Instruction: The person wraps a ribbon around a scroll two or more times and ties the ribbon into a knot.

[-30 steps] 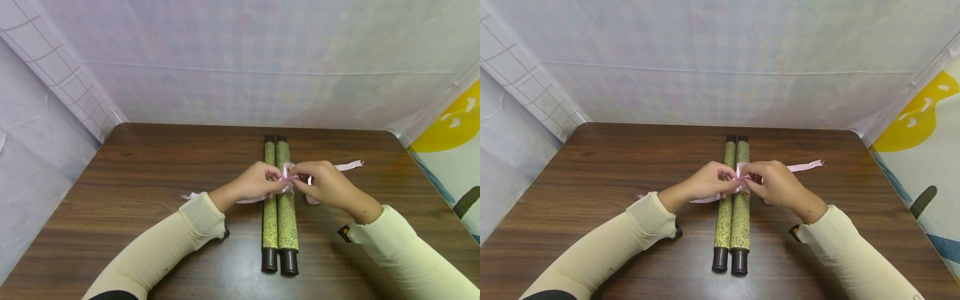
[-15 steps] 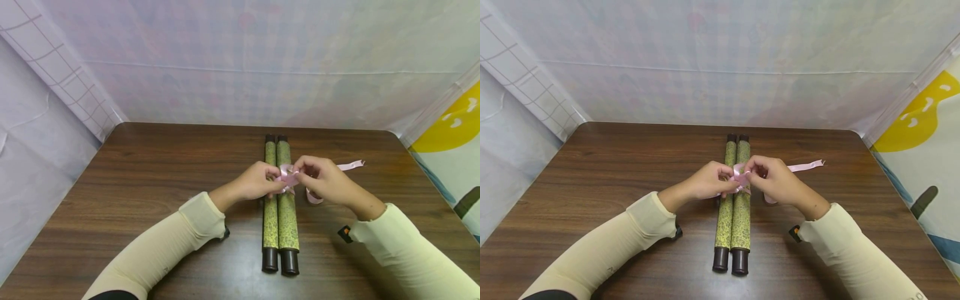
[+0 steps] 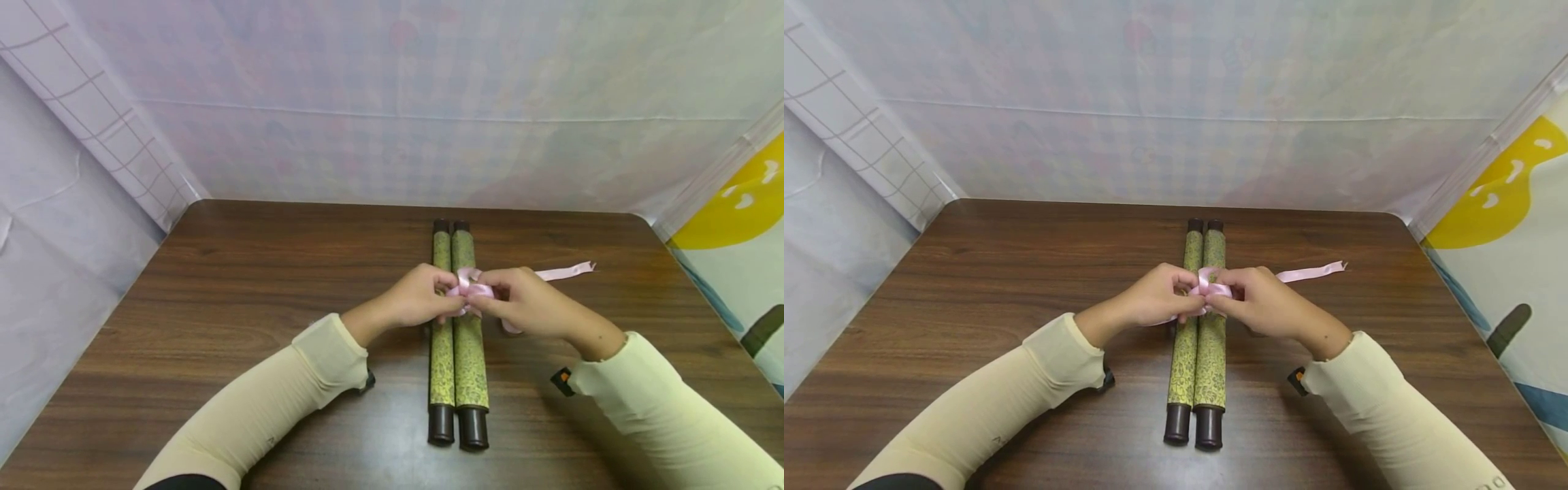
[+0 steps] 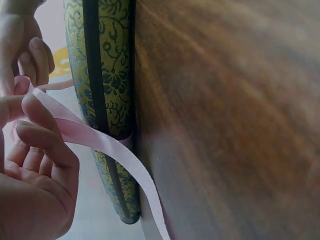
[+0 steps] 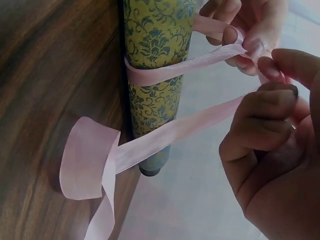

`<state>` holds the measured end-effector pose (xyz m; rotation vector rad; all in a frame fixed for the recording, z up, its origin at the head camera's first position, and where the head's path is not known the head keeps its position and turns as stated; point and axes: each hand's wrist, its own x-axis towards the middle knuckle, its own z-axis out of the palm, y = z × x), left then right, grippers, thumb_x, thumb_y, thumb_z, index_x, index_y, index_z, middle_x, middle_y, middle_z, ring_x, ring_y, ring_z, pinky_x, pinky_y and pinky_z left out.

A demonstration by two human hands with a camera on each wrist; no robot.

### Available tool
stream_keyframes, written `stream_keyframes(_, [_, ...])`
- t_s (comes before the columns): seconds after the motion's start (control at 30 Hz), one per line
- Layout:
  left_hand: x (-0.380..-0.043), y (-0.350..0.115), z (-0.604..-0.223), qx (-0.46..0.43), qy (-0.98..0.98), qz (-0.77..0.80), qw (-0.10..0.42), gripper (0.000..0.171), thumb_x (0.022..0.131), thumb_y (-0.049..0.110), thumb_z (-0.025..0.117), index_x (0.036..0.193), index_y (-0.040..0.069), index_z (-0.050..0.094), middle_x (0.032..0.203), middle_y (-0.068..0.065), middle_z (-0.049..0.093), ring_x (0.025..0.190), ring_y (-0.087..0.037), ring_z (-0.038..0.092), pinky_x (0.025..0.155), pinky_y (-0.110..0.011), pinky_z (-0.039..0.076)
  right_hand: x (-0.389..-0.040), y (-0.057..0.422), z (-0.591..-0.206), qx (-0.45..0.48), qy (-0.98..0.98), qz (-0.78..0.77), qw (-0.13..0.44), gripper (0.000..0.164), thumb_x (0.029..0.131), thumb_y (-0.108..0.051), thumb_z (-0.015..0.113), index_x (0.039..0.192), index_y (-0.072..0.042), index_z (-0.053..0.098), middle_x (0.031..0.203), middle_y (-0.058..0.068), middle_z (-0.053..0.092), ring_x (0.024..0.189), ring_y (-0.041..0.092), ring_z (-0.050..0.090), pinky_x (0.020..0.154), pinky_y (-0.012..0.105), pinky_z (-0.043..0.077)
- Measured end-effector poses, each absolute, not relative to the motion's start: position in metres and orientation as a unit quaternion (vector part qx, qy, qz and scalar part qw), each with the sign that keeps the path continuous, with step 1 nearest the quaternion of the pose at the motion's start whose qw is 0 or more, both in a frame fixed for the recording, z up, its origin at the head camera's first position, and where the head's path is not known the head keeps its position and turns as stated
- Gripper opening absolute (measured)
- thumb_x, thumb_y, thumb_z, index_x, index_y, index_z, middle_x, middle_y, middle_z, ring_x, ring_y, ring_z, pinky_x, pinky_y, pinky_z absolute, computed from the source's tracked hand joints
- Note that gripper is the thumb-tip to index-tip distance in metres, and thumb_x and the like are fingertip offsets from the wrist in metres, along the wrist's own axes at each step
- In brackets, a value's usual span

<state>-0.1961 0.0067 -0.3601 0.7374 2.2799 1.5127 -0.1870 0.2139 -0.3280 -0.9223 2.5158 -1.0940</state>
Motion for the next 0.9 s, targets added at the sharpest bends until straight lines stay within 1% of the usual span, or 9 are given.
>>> stream_keyframes(0.1, [-0.196,0.007,-0.36,0.255,0.793,0.531,0.156,0.014,0.086,0.016,0.067,0.084,0.002,0.068,0.067,-0.027,0.065,0.055,-0.035,0.059,0.043,-0.019,0.044,-0.187,0.215,-0.328,-0.308,0.857,-0.395,0.12,0.016,0.093,-0.025,0.059,0.087,-0.011,0.066,0.056,0.003,0.05,0.035,0.008,0.041,0.031,0.019,0.035])
stream_keyframes(0.2, [-0.195,0.006,-0.359,0.251,0.795,0.529,0.155,0.015,0.085,0.017,0.068,0.084,0.002,0.068,0.068,-0.025,0.065,0.055,-0.034,0.059,0.041,-0.019,0.042,-0.187,0.217,-0.325,-0.306,0.85,-0.413,0.116,0.011,0.092,-0.019,0.06,0.086,-0.01,0.065,0.056,0.004,0.049,0.035,0.009,0.041,0.03,0.02,0.035])
stream_keyframes(0.37, [-0.196,0.006,-0.359,0.252,0.796,0.528,0.155,0.013,0.085,0.016,0.068,0.081,0.004,0.068,0.065,-0.02,0.065,0.053,-0.028,0.059,0.042,-0.02,0.044,-0.187,0.22,-0.321,-0.312,0.843,-0.429,0.091,0.009,0.088,-0.009,0.063,0.08,-0.01,0.059,0.056,0.005,0.049,0.039,0.01,0.043,0.03,0.02,0.036])
stream_keyframes(0.43, [-0.196,0.007,-0.36,0.256,0.795,0.528,0.155,0.011,0.086,0.015,0.067,0.082,0.004,0.068,0.064,-0.021,0.064,0.051,-0.026,0.058,0.043,-0.02,0.045,-0.187,0.221,-0.321,-0.312,0.841,-0.435,0.076,0.007,0.085,-0.005,0.064,0.081,-0.008,0.059,0.057,0.005,0.05,0.041,0.01,0.044,0.03,0.021,0.037])
stream_keyframes(0.53, [-0.196,0.007,-0.36,0.259,0.79,0.533,0.157,0.01,0.086,0.013,0.066,0.085,0.003,0.068,0.067,-0.023,0.066,0.05,-0.024,0.058,0.043,-0.02,0.045,-0.187,0.222,-0.32,-0.306,0.841,-0.443,0.056,0.005,0.084,-0.002,0.062,0.084,-0.003,0.057,0.057,0.006,0.053,0.042,0.011,0.046,0.03,0.022,0.039])
stream_keyframes(0.63, [-0.196,0.007,-0.36,0.261,0.789,0.534,0.156,0.01,0.086,0.012,0.065,0.084,0.002,0.068,0.069,-0.023,0.067,0.048,-0.021,0.057,0.043,-0.019,0.045,-0.188,0.222,-0.32,-0.292,0.849,-0.439,0.024,0.007,0.084,-0.002,0.063,0.084,-0.003,0.056,0.057,0.006,0.052,0.042,0.01,0.043,0.032,0.02,0.036])
stream_keyframes(0.73, [-0.196,0.008,-0.36,0.258,0.788,0.536,0.158,0.01,0.086,0.012,0.066,0.084,0.002,0.068,0.071,-0.023,0.068,0.048,-0.019,0.056,0.043,-0.02,0.045,-0.188,0.223,-0.32,-0.266,0.86,-0.435,-0.01,0.013,0.086,-0.006,0.064,0.079,-0.005,0.053,0.056,0.005,0.05,0.042,0.01,0.041,0.033,0.02,0.034])
stream_keyframes(0.77, [-0.196,0.008,-0.36,0.256,0.789,0.536,0.159,0.011,0.086,0.012,0.066,0.083,0.002,0.068,0.072,-0.023,0.068,0.048,-0.02,0.056,0.042,-0.02,0.045,-0.188,0.222,-0.319,-0.254,0.864,-0.435,-0.02,0.015,0.087,-0.008,0.064,0.077,-0.007,0.053,0.055,0.006,0.05,0.041,0.01,0.04,0.032,0.02,0.034])
stream_keyframes(0.9, [-0.196,0.008,-0.36,0.249,0.791,0.535,0.16,0.012,0.085,0.014,0.067,0.082,0.003,0.067,0.07,-0.022,0.068,0.05,-0.024,0.058,0.041,-0.019,0.044,-0.189,0.223,-0.317,-0.212,0.876,-0.431,-0.049,0.02,0.091,-0.018,0.062,0.075,-0.008,0.054,0.055,0.006,0.056,0.04,0.012,0.045,0.032,0.023,0.038])
